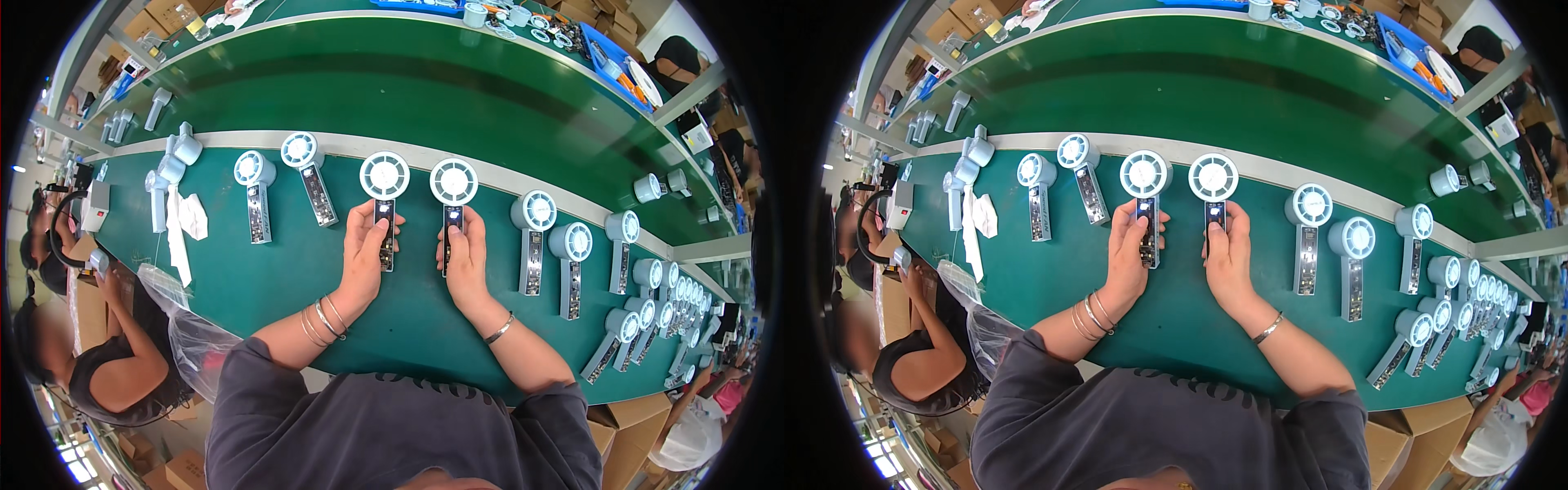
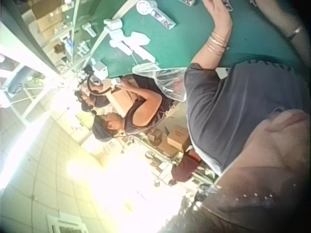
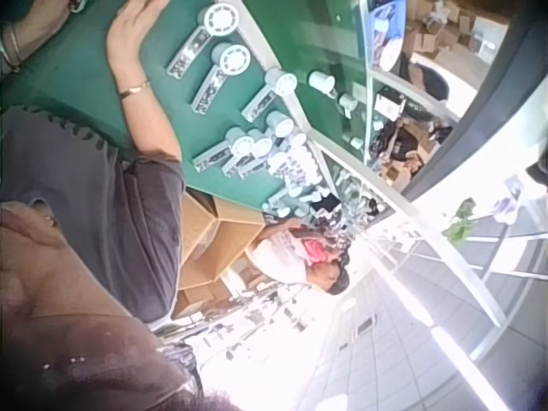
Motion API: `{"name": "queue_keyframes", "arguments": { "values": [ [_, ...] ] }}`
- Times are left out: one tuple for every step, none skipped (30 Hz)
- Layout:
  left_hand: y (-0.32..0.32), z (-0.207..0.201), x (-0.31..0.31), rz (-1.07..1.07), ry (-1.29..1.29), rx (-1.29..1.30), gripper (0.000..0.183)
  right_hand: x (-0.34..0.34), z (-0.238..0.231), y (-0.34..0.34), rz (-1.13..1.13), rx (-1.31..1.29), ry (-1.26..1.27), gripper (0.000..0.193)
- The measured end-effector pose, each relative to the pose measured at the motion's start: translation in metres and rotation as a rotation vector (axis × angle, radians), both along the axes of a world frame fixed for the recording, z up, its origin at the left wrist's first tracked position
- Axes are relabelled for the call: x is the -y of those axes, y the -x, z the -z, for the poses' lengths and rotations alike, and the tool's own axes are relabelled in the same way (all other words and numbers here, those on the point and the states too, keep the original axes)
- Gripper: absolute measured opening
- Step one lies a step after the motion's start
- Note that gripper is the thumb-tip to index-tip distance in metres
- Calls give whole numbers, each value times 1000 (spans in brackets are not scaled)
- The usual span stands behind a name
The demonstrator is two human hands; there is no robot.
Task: The person assembles small handheld fans on a green workbench. They pick up fan bodies and circuit boards, attach the components together, and place the assembled units in a line. The person also picks up and places a cardboard box on the table.
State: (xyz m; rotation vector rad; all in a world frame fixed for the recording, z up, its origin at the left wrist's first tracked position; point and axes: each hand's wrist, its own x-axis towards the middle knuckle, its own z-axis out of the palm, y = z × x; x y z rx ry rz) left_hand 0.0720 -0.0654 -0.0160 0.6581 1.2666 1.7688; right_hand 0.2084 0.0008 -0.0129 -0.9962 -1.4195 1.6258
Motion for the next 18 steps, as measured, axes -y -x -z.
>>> {"name": "queue_keyframes", "arguments": {
  "values": [
    [0, -1, 0, -5, -1, 0, 26, 0, 0, 0, 1, -4, 8, 36],
    [0, -1, 1, -10, -3, 0, 26, 0, 1, 0, -1, -22, 12, 36],
    [0, 0, 1, -11, -4, 1, 26, 0, 1, 0, -3, -39, 16, 37],
    [0, 0, 1, -10, -5, 2, 26, 0, 1, 0, -4, -56, 20, 37],
    [0, 0, 1, -10, -7, 3, 26, 0, 1, 0, -1, -61, 19, 37],
    [0, 0, 1, -10, -7, 10, 26, 0, 1, 0, 2, -65, 17, 37],
    [-1, 0, 1, -11, -8, 15, 26, 0, 1, 0, 4, -71, 15, 37],
    [-1, 0, 1, -12, -9, 20, 26, 0, 2, 0, 0, -61, 9, 37],
    [0, 0, 1, -4, -10, 20, 27, 0, 3, -1, -4, -51, 3, 37],
    [1, 1, 2, 5, -12, 21, 29, 0, 4, -1, -7, -41, -5, 37],
    [1, 2, 2, 15, -14, 22, 31, 0, 3, -1, -10, -35, -14, 38],
    [1, 2, 2, 10, -14, 25, 31, 1, 1, -1, -14, -29, -23, 38],
    [1, 1, 2, 6, -16, 27, 31, 2, 0, 0, -16, -23, -34, 38],
    [1, 1, 2, 3, -18, 30, 31, 2, 1, -1, -22, -23, -39, 38],
    [1, 1, 2, 0, -14, 26, 30, 2, 2, -1, -29, -23, -43, 39],
    [0, 0, 2, -1, -13, 22, 30, 1, 3, -2, -35, -24, -52, 39],
    [0, 0, 2, -2, -13, 17, 30, 1, 3, -2, -33, -30, -47, 39],
    [0, 0, 3, -4, -12, 19, 29, 2, 3, -1, -32, -36, -42, 39]
  ]
}}
